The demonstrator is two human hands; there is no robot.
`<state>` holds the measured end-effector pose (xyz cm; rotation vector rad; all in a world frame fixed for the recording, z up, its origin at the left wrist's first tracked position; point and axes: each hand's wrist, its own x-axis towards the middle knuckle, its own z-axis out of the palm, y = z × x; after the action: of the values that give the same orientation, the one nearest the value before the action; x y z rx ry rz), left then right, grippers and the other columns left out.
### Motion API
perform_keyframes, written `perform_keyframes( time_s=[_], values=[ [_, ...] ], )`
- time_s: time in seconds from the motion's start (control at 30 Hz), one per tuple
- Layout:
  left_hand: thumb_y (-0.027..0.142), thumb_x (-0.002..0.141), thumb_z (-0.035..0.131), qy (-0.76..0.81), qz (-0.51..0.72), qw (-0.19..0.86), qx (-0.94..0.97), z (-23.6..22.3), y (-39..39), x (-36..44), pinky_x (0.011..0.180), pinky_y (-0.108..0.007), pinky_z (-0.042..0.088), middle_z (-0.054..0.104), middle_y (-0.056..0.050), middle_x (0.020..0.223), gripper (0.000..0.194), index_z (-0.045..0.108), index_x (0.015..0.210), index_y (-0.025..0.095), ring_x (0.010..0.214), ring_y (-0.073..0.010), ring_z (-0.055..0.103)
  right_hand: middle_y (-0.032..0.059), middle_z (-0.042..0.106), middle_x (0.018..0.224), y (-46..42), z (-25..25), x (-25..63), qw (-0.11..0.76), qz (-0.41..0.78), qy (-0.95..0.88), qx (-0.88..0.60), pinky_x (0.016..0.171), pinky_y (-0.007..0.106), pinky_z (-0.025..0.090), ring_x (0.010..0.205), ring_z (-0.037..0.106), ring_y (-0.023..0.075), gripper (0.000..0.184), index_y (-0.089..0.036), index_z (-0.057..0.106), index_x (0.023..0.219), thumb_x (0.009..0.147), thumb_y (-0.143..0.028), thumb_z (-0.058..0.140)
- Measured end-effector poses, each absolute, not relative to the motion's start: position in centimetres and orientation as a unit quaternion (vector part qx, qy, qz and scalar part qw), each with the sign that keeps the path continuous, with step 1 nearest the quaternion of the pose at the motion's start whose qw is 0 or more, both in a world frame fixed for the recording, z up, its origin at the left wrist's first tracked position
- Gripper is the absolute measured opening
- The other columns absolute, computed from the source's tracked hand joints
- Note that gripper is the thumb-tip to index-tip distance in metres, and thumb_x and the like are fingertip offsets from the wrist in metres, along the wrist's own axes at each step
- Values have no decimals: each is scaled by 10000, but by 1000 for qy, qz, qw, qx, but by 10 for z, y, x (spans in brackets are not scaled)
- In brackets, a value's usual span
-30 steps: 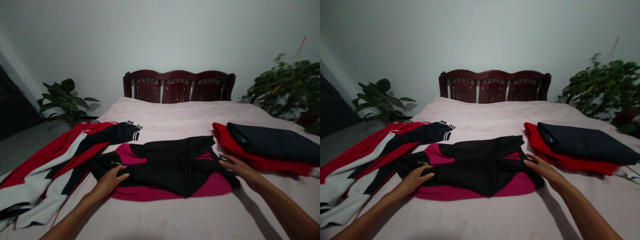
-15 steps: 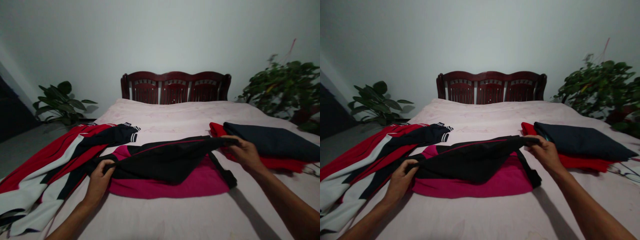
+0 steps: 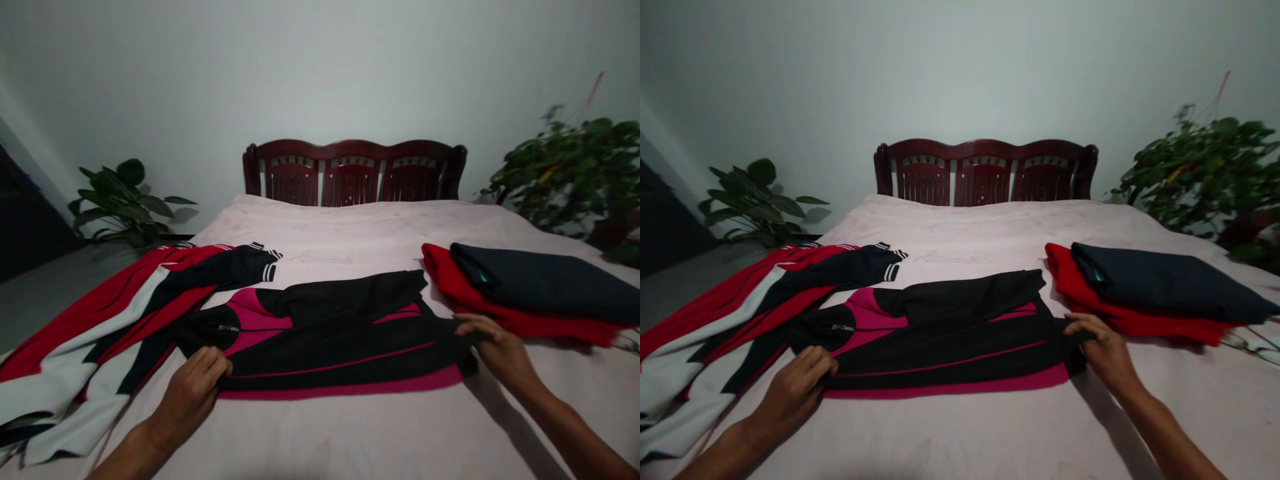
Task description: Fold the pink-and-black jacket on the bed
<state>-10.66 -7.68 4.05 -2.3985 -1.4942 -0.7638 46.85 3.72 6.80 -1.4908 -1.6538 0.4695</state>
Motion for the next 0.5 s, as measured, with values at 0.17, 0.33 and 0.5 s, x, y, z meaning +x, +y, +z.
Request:
perform_keyframes(
  time_s=[0.17, 0.33, 0.5],
  values=[
    [-26, 771, 385, -524, -226, 63, -818, 41, -81, -116, 700, -309, 421, 590, -38, 834, 318, 570, 825, 228, 787, -199, 541, 55, 694, 1139, 29, 74, 470, 379, 148, -732, -546, 1031, 474, 450, 1118, 615, 334, 185, -292, 720, 689, 667, -253, 541],
    [69, 694, 497, -531, -140, -118, -828, 57, -83, -120, 728, -276, 429, 614, 6, 833, 238, 598, 816, 248, 805, -185, 572, 63, 752, 937, 39, 61, 493, 256, 218, -741, -582, 918, 487, 516, 1006, 667, 363, 169, -298, 703, 568, 592, -235, 549],
    [324, 871, 523, -593, -152, -186, -769, 94, -39, -104, 732, -260, 457, 663, 4, 878, 160, 666, 871, 252, 812, -178, 620, 79, 755, 944, 81, 81, 480, 341, 202, -642, -656, 975, 502, 490, 986, 685, 336, 224, -251, 739, 746, 649, -334, 555]
  ],
)
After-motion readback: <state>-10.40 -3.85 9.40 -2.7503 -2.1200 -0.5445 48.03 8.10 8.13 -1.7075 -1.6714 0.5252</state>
